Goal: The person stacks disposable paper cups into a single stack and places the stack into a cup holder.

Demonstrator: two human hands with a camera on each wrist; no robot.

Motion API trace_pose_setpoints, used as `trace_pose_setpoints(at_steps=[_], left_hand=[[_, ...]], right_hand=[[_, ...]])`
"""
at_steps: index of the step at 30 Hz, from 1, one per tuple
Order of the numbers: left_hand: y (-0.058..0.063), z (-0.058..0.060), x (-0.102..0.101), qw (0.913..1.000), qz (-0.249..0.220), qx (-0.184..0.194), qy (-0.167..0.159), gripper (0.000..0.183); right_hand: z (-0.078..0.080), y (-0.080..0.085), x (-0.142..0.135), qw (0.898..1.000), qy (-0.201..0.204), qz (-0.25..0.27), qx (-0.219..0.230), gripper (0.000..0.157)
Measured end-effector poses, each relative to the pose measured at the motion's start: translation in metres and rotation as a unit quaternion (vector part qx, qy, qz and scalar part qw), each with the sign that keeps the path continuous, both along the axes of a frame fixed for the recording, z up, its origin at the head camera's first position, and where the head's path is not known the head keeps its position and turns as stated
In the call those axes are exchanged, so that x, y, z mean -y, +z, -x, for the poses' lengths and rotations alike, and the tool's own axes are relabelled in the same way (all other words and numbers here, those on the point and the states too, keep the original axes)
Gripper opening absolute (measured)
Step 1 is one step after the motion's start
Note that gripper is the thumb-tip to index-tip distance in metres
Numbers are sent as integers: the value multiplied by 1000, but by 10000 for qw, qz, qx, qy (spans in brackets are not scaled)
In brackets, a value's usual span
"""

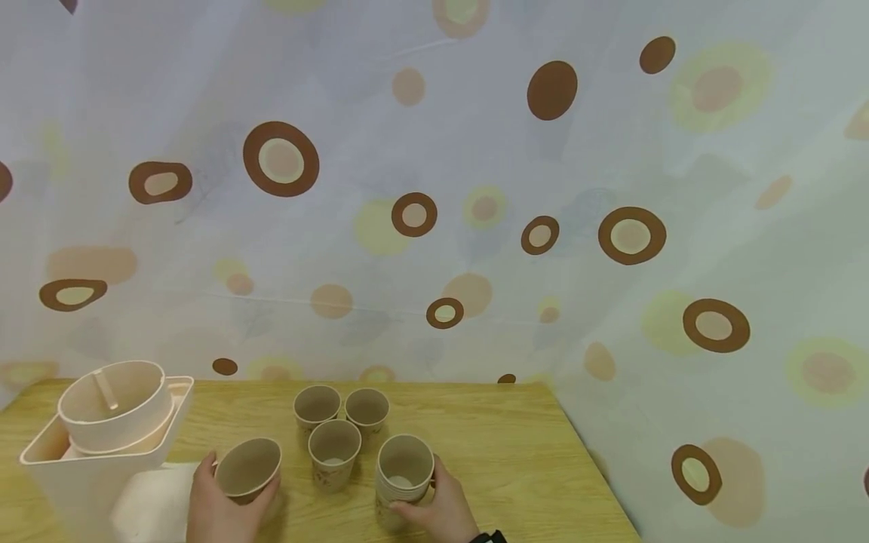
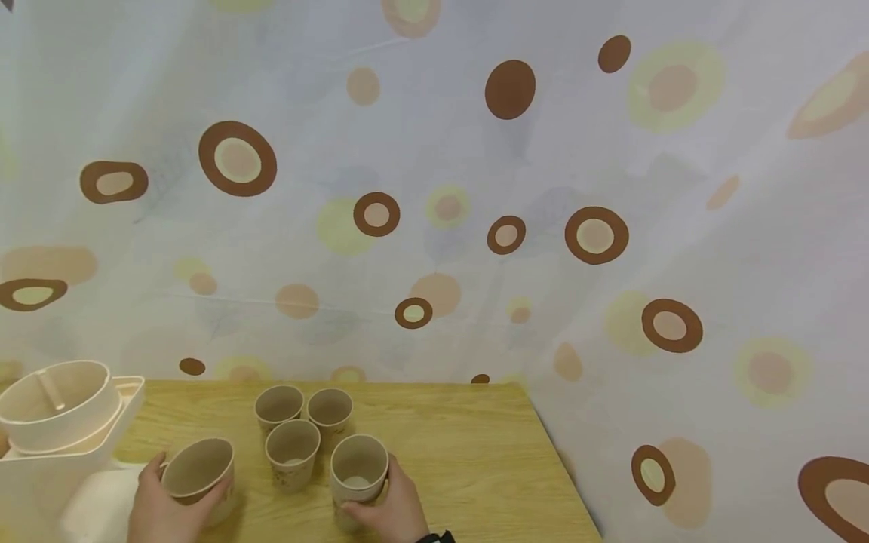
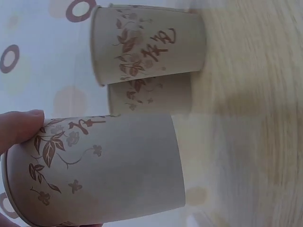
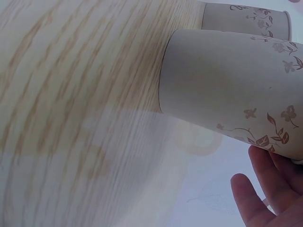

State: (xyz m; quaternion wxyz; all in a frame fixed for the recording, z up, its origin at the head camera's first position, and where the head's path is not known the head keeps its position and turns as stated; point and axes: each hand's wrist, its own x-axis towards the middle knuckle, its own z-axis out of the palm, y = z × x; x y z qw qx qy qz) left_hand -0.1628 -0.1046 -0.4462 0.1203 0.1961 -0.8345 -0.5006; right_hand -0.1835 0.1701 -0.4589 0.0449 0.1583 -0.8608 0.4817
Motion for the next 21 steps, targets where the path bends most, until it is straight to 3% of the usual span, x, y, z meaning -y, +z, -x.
trace_pose_setpoints(at_steps=[5, 11, 17, 21], left_hand=[[9, -7, -6, 10000, -73, 2, 10, 114], [34, -14, -23, 9992, -147, -231, -295, 118], [56, -14, -43, 9958, -142, -414, -808, 114], [68, -13, -61, 9931, -134, -771, -877, 103]], right_hand=[[0, 2, -1, 9995, -31, 134, 299, 75], [-2, 4, -2, 9995, 19, 193, 247, 73], [-4, 4, -2, 9995, -37, 244, 222, 72], [-2, -1, 1, 9997, -177, 173, -23, 73]])
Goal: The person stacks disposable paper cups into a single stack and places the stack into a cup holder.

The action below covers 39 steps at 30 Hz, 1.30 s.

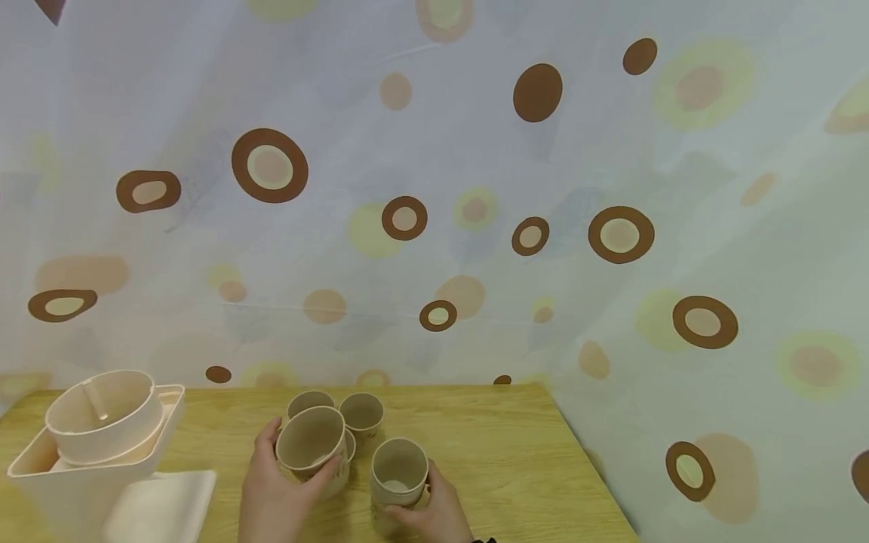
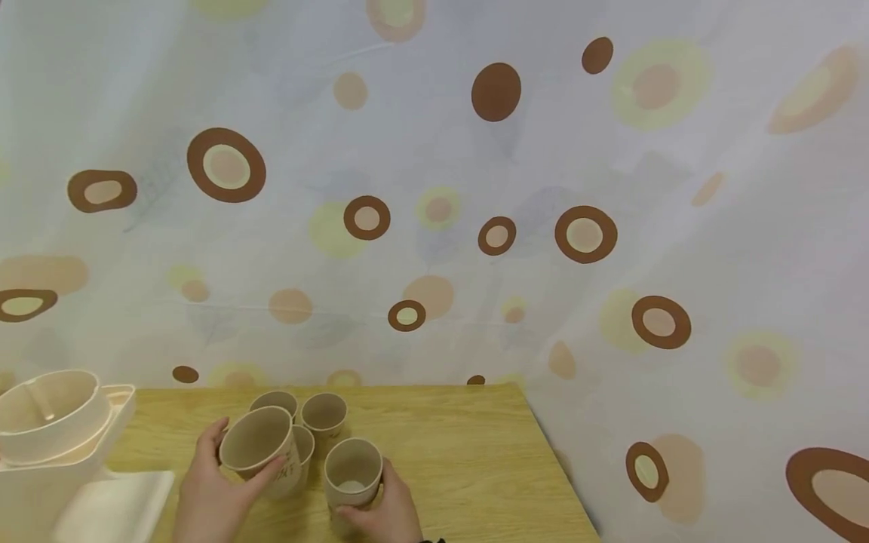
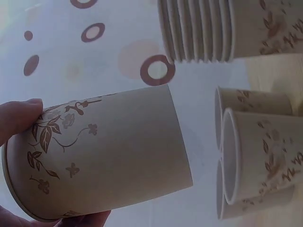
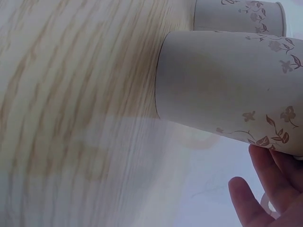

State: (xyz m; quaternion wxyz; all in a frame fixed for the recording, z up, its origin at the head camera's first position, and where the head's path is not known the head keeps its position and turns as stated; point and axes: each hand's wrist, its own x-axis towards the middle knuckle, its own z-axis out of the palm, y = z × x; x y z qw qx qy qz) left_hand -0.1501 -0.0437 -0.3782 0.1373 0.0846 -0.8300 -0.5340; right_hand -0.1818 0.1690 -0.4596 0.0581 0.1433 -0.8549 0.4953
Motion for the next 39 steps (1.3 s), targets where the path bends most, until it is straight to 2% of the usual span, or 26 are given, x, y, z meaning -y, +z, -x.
trace_pose_setpoints(at_steps=[4, 7, 11, 14, 18, 22, 29, 34, 39], left_hand=[[9, 4, -19, 9994, -84, -302, -174, 98], [13, 9, -32, 9985, -97, -321, -428, 98], [14, 13, -49, 9960, -117, -430, -774, 94], [13, 14, -59, 9945, -111, -564, -873, 90], [12, 16, -66, 9945, -37, -718, -766, 84], [13, 16, -69, 9938, -21, -786, -780, 81], [14, 17, -75, 9934, -55, -673, -926, 83], [10, 18, -78, 9925, 103, -747, -960, 84], [5, 19, -80, 9927, 243, -672, -969, 81]], right_hand=[[-2, 1, 2, 10000, -26, 14, -76, 73], [-4, 3, 2, 10000, 21, 44, 13, 73], [-5, 2, 1, 9999, 12, 30, 153, 72], [-4, 2, 1, 10000, 14, -4, 99, 71], [-3, 2, 1, 10000, 46, -14, 35, 72], [-3, 3, 1, 9998, 29, 69, 172, 74], [-2, 1, -1, 9999, -17, -38, 121, 74], [-2, 0, -1, 9999, -25, -104, 10, 74], [-4, 1, -1, 9996, 23, 88, 249, 76]])
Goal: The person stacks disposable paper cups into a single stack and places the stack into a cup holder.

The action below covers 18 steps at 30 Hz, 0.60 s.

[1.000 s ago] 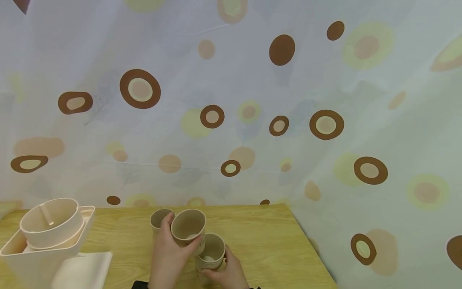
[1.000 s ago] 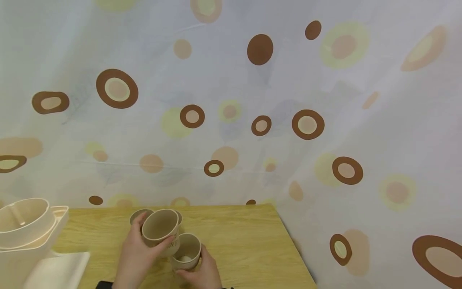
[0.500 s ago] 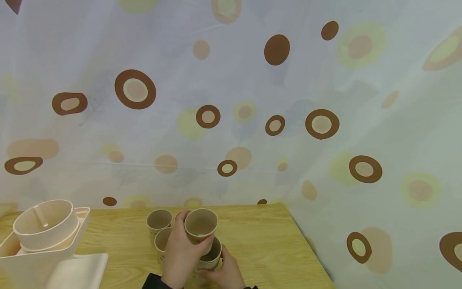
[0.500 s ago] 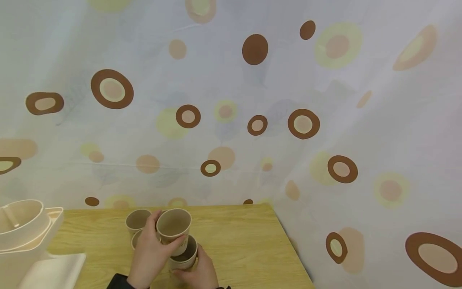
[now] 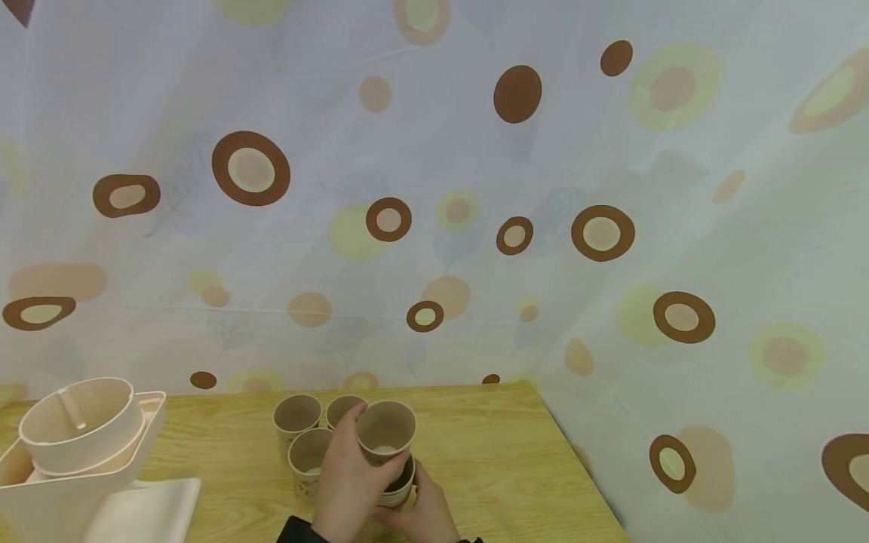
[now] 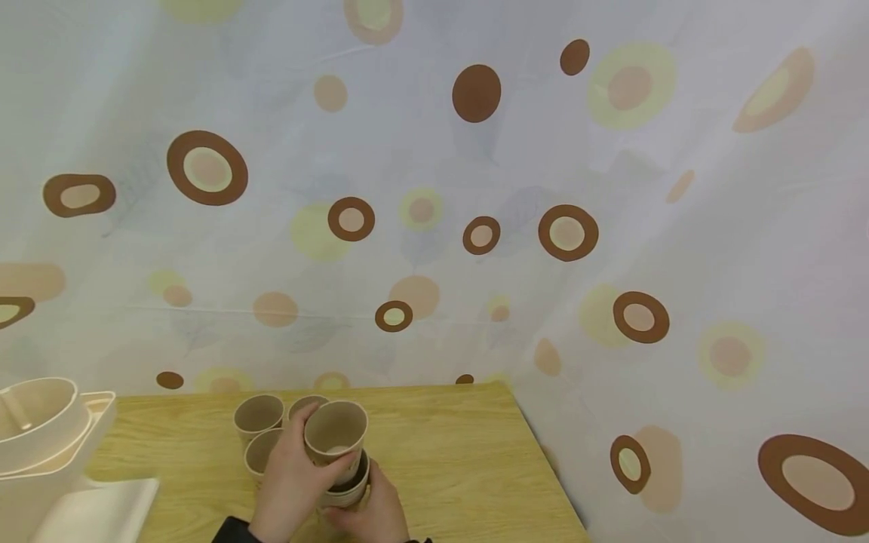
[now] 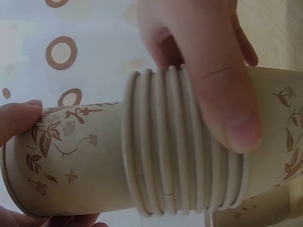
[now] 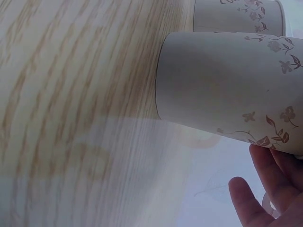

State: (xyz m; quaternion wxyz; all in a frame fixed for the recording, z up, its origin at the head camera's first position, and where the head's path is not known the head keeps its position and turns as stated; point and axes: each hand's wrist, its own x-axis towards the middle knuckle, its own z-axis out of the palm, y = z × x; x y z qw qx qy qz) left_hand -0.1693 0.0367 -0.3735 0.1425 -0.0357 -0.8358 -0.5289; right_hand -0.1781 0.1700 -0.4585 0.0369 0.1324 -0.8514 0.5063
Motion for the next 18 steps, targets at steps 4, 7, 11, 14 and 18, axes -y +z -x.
trace_pose_setpoints(at_steps=[4, 7, 11, 14, 18], left_hand=[[-3, 0, -1, 9999, 54, 123, -48, 80], [-5, -1, 0, 9996, 14, 242, -107, 81], [-7, -1, 0, 9996, -42, 246, -141, 84], [-8, -1, 0, 9997, -38, 213, -118, 85], [-9, -1, -1, 9995, -75, 278, -151, 86]], right_hand=[[-1, 1, 0, 9999, -36, 47, 94, 74], [-1, 0, 0, 9999, -85, 32, 115, 73], [0, -1, 0, 9999, -131, -42, 48, 72], [1, -3, 0, 9998, -147, -99, -32, 71], [1, -3, 0, 9999, -125, -72, 22, 72]])
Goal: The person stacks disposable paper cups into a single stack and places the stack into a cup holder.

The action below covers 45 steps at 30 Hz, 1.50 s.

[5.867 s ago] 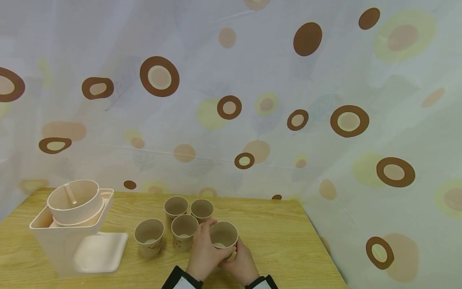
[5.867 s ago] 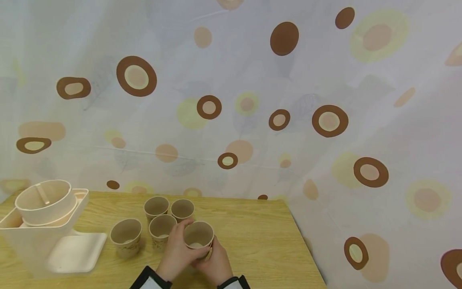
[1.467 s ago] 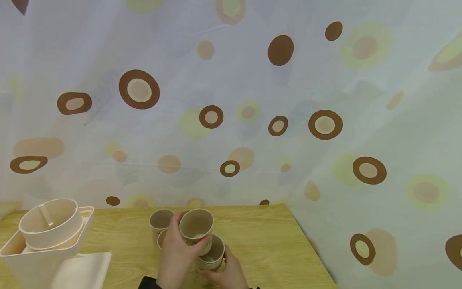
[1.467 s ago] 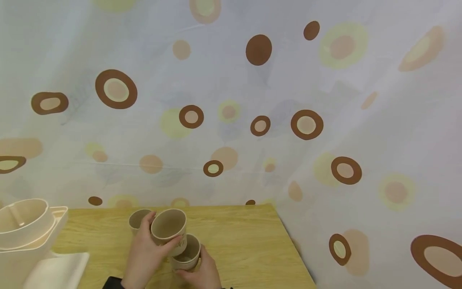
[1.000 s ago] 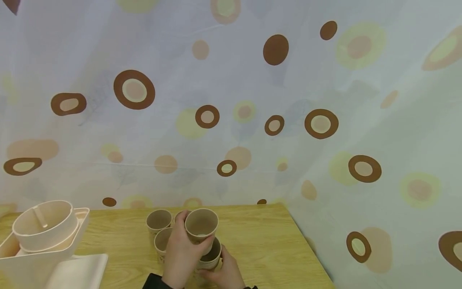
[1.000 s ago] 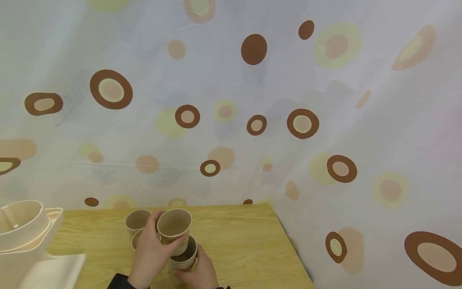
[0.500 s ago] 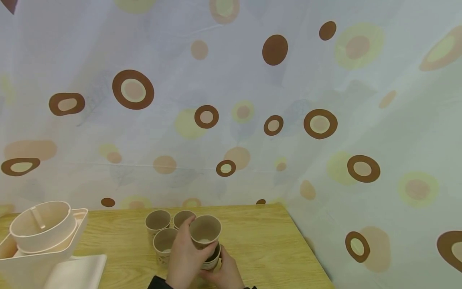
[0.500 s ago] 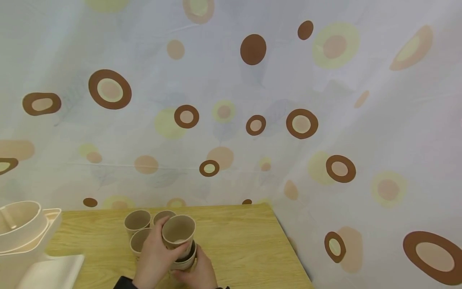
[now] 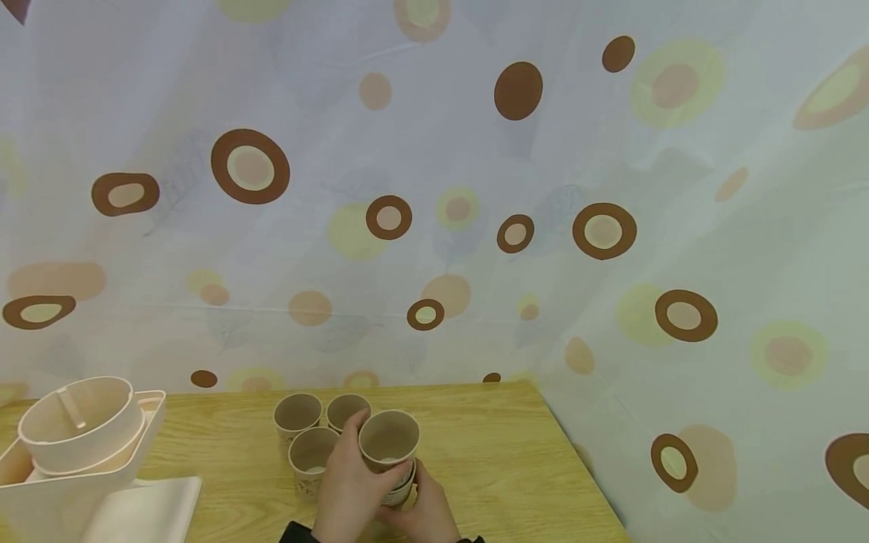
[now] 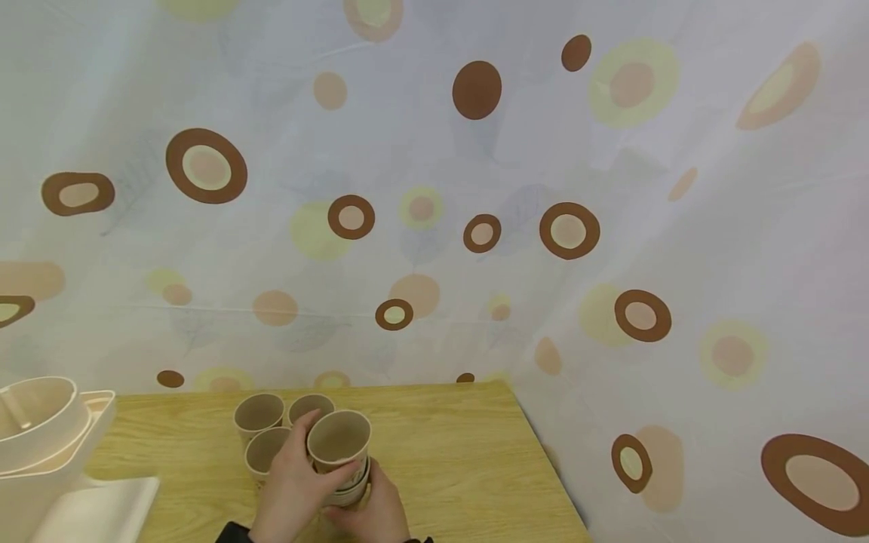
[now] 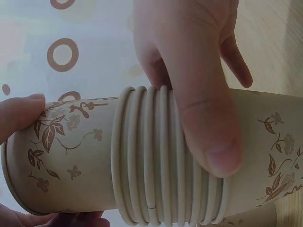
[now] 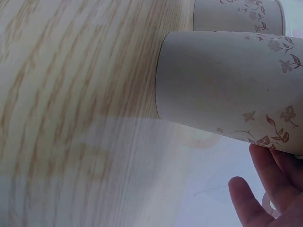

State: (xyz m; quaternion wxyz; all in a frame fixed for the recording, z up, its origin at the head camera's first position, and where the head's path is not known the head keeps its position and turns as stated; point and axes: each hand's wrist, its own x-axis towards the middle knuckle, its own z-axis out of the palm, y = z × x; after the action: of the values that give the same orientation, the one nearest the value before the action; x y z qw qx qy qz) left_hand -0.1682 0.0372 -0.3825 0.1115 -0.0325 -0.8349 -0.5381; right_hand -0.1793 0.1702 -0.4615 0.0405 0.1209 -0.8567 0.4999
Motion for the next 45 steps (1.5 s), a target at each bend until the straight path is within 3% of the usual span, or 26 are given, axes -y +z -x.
trace_pose_setpoints(at_steps=[13, 27, 45], left_hand=[[-8, 2, -1, 9999, 1, 41, -151, 93], [-15, 4, -1, 9997, 32, 6, -231, 87], [-28, 4, -4, 9993, -8, -365, 100, 86]], right_hand=[[-1, 3, 1, 9999, -81, -72, -126, 73], [-1, 4, 0, 9999, -36, -42, -151, 69], [-1, 2, 1, 9999, -119, -49, -84, 75]])
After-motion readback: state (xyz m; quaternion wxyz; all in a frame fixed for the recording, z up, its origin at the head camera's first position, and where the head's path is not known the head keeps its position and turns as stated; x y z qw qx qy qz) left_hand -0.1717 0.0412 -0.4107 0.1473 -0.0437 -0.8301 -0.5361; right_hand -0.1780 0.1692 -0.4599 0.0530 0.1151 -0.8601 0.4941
